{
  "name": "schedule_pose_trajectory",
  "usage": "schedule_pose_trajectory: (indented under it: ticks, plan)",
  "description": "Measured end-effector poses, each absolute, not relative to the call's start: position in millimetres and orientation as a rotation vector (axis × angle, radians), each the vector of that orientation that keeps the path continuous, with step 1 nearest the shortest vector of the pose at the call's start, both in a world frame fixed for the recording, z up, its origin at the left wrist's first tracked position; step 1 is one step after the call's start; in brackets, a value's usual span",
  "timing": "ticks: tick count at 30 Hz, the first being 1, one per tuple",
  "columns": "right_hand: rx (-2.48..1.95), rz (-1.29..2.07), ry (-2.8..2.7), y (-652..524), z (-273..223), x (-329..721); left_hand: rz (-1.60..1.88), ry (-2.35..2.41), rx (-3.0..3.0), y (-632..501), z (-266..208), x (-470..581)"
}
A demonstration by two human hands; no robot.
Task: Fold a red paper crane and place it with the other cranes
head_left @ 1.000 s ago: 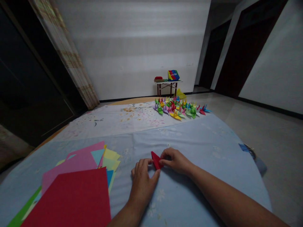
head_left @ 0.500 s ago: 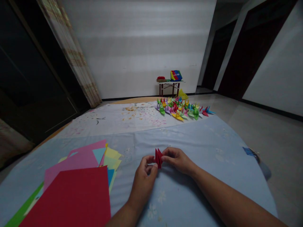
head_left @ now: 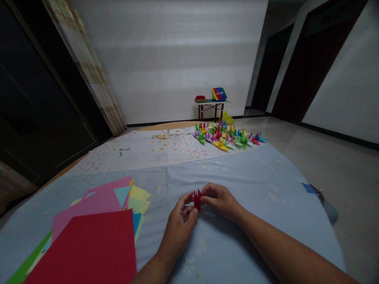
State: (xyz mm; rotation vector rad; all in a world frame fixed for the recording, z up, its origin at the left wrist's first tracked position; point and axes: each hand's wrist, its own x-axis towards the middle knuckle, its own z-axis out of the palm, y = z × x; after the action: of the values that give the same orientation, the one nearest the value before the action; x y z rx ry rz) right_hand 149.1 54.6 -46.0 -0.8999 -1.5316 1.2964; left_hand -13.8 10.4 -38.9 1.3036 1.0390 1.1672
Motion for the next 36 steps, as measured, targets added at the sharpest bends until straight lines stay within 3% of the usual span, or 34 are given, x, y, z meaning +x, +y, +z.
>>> schedule_pose_trajectory:
  ticks: [9,17,36]
  plan:
    - [-0.809,1.379,-1.506,55.5,-46.0,149.3,1.123,1.086,1.305,10.4,-40.4,-15.6]
    - [-0.897,1.144,-1.703,53.9,-39.6,152.1,1.1,1.088,1.352,8.6,-40.2,-15.9]
    - [-0.93,1.179,-1.648,52.6,-40.3,150.0,1.189,1.223,1.363,9.1,-33.1,-17.6]
